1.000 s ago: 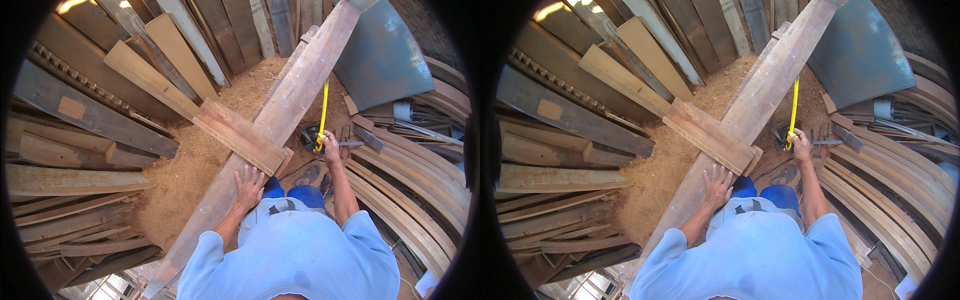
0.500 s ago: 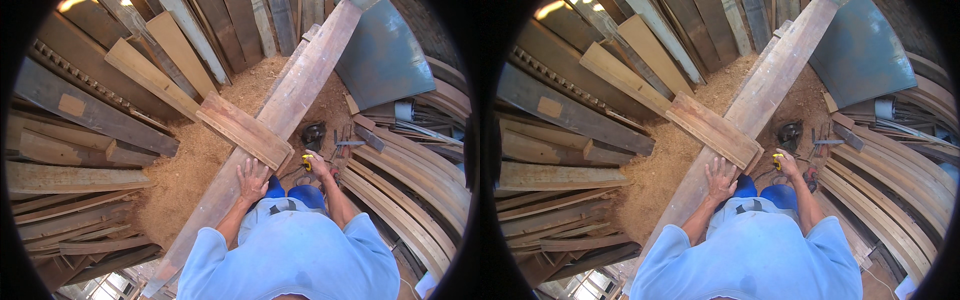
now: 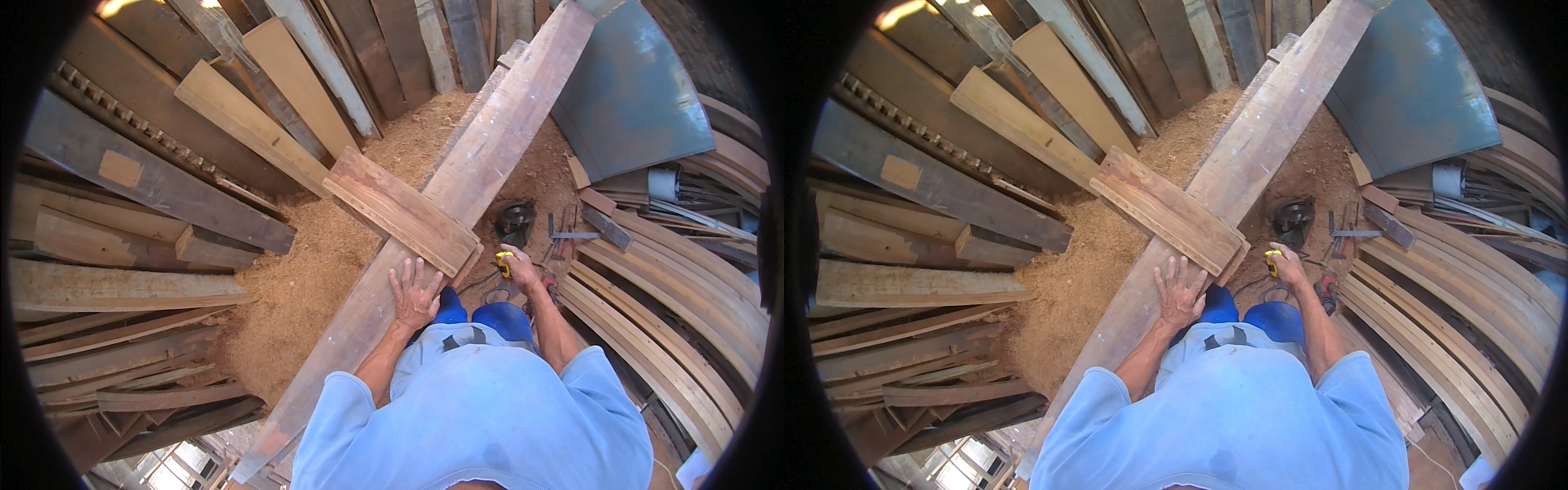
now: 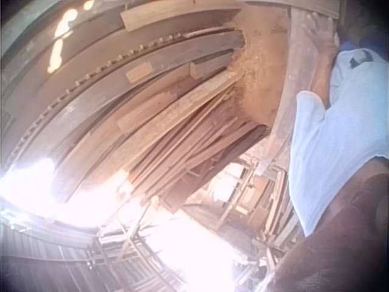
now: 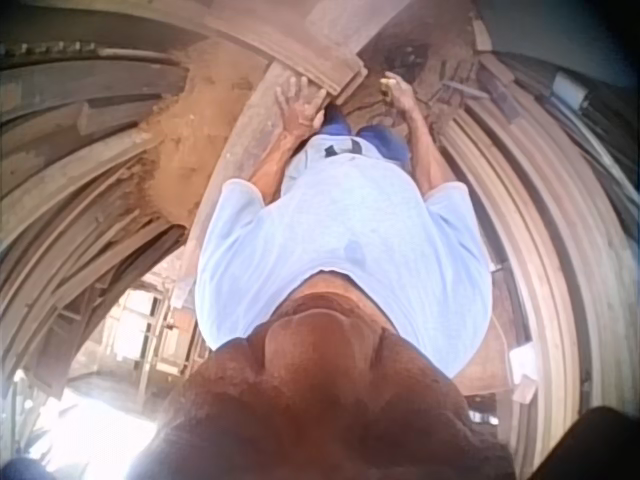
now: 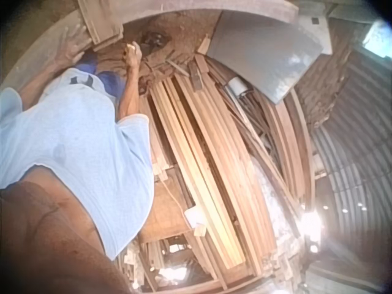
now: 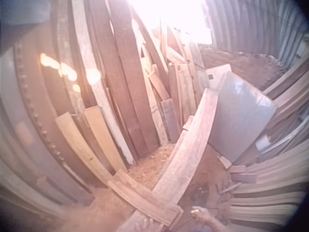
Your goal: The person measures a wooden plank using a tape measure and marks it with a pencil, then plugs in a power tool and uses a circular saw to cut the plank along the marked line.
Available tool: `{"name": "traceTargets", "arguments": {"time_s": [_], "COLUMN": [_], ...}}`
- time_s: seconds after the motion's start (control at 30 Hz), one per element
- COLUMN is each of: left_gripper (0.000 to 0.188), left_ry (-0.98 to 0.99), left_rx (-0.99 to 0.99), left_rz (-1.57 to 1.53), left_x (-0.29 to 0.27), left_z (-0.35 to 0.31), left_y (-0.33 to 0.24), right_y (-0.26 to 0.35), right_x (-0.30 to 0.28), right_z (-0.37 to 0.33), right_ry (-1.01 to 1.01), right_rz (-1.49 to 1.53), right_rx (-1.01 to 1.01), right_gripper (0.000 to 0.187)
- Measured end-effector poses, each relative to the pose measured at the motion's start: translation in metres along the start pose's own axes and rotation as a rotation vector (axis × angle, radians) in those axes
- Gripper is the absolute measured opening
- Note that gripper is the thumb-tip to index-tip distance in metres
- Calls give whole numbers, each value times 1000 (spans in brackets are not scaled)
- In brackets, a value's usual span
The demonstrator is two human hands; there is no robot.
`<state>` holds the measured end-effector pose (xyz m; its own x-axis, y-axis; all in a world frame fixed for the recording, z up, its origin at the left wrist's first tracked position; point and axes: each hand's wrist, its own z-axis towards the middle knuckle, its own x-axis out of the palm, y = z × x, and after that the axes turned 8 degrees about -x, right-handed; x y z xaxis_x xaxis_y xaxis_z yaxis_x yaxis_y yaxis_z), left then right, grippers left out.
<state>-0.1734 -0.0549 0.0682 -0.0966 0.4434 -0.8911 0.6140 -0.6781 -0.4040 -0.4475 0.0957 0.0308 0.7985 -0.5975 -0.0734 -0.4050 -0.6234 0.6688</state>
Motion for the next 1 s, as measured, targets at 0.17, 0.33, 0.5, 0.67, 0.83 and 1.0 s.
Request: {"name": "traceTargets", "arguments": {"time_s": [0.17,0.33,0.5,0.67,0.83,1.0], "left_gripper": [77,75,68,72,74,73], "left_ry": [-6,-37,-104,-109,-103,-128], "left_rx": [-11,-64,-75,-97,-122,-93], "left_rz": [10,-5,-12,-39,-28,-63], "left_x": [2,1,-8,-12,-9,7], "left_z": [0,-1,-1,-12,-12,-10], "left_y": [-6,-12,-14,-4,-6,-6], "right_y": [-27,-47,-74,-56,-65,-102], "right_x": [-14,-29,-47,-51,-84,-97], "right_z": [10,15,25,10,16,24], "right_ry": [24,104,189,293,402,310], "right_rz": [-266,-758,-755,-964,-1001,-1002], "right_rx": [-13,-111,-34,-176,-150,-112], "right_gripper": [57,60,63,64,52,48]}}
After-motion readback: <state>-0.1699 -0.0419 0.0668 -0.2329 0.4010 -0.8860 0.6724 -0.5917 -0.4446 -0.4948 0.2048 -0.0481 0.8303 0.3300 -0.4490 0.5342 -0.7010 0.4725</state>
